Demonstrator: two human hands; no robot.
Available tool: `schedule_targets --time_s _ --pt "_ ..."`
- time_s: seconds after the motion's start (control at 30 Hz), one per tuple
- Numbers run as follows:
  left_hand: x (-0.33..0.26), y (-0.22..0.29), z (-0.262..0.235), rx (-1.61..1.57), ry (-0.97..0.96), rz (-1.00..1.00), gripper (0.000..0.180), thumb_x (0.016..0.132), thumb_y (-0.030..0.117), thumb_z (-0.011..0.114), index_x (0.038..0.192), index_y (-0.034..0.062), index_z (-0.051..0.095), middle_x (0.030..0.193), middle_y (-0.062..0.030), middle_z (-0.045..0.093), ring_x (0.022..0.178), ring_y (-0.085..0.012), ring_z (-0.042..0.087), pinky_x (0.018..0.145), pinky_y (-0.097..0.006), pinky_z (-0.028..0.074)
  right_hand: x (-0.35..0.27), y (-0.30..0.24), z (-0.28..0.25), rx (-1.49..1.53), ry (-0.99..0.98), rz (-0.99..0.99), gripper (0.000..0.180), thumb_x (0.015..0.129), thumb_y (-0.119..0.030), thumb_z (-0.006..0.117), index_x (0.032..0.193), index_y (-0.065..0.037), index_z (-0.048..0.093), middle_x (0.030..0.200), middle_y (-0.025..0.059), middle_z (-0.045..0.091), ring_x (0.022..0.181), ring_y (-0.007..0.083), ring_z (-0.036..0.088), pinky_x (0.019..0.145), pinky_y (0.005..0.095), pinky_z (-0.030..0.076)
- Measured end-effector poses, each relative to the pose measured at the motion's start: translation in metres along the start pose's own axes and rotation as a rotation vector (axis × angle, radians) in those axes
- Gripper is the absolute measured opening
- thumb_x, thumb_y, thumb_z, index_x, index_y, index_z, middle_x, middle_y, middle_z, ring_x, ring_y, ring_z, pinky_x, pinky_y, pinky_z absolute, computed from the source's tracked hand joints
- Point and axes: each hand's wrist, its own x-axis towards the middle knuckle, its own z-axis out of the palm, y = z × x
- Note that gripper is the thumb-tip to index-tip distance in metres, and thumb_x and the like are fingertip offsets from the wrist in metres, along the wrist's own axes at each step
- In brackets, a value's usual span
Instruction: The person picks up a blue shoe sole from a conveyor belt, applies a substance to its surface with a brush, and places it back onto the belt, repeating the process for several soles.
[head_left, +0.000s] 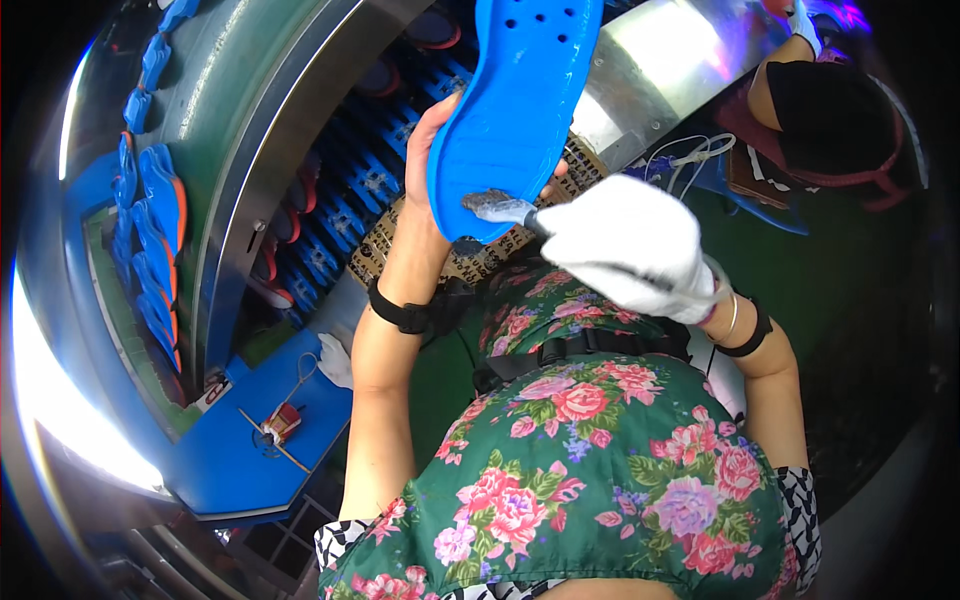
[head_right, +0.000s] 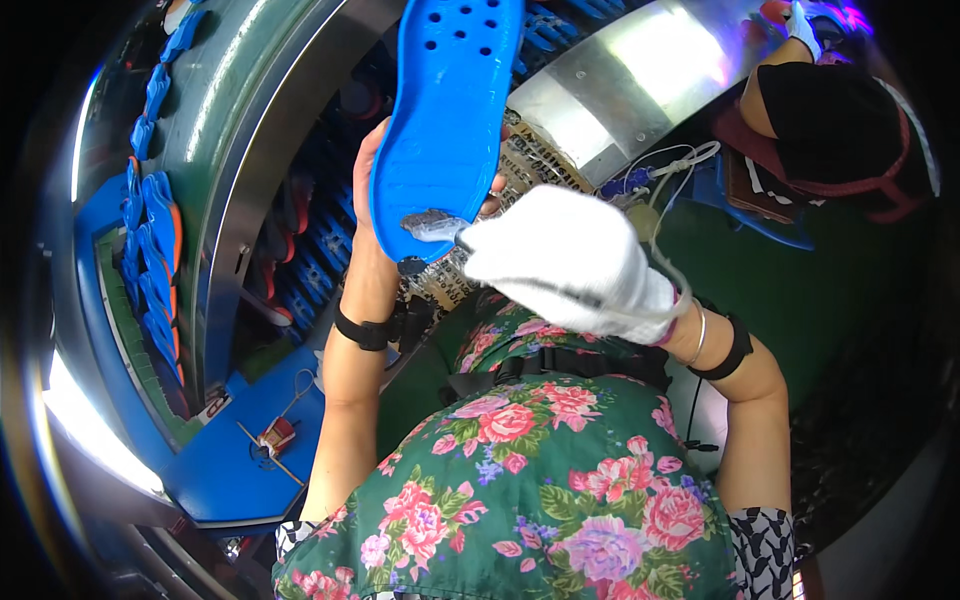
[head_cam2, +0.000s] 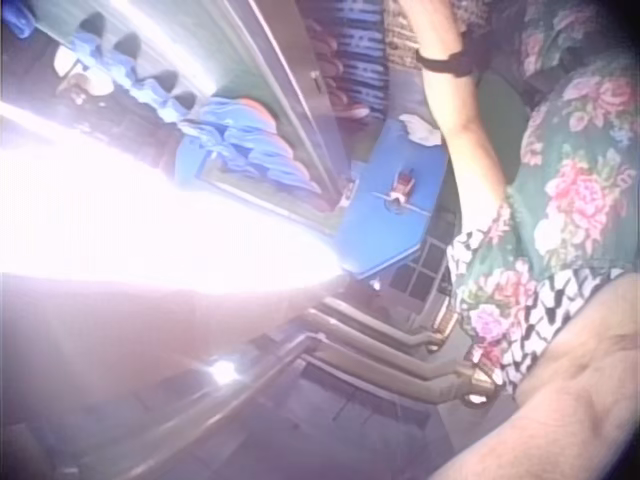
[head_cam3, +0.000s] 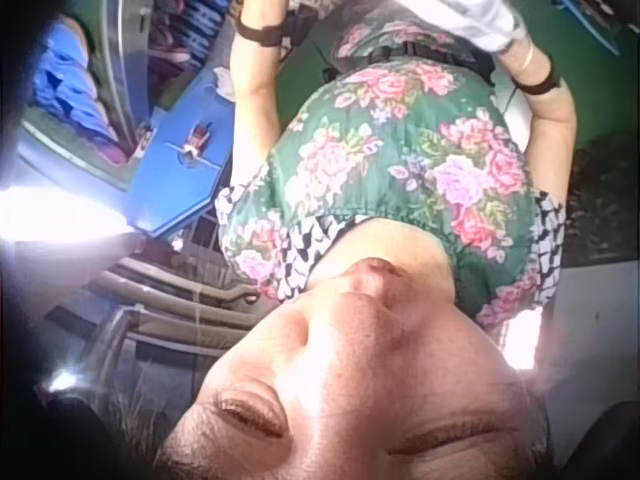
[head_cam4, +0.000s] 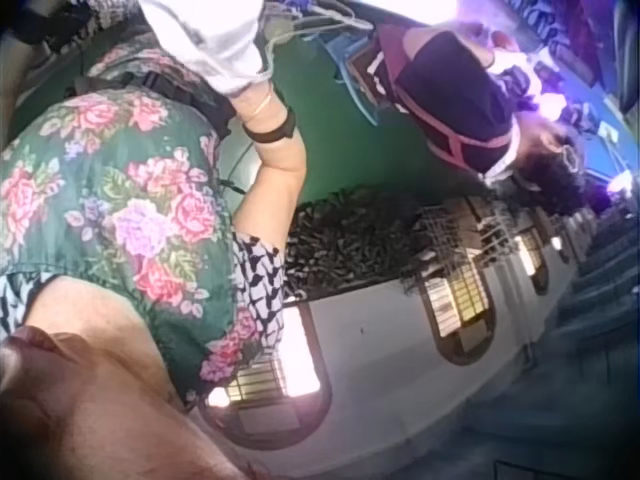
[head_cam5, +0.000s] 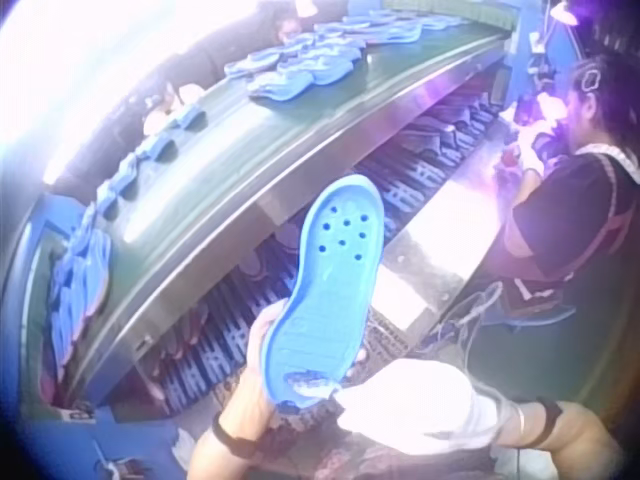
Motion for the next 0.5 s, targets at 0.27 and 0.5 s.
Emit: schedule_targets --time_s 0.27,0.5 --pt "-0.002 0.003 -0.004 -0.015 0.0 -0.095 0.078 0.099 0.05 0.049 0.153 -0.0055 0.036 0.141 -0.0358 0.051 0.117 -0.0584 0.059 0.091 -0.059 0.058 -0.004 -0.002 0.001 0.36 -0.004 0.147 0.014 0.077 -0.005 0.083 0.091 -0.007 0.079 0.095 0.0109 0.077 0.081 0.0226 0.072 0.072 0.0351 0.058" --pt "0.0 0.009 -0.008 0.023 0.045 -0.172 0.086 0.095 0.055 0.052 0.156 -0.003 0.032 0.142 -0.0365 0.049 0.115 -0.0562 0.06 0.093 -0.058 0.056 -0.009 -0.001 0.006 0.017 -0.105 -0.076 0.026 0.073 -0.001 0.084 0.097 -0.009 0.078 0.103 0.0121 0.077 0.082 0.0267 0.073 0.07 0.0352 0.058"
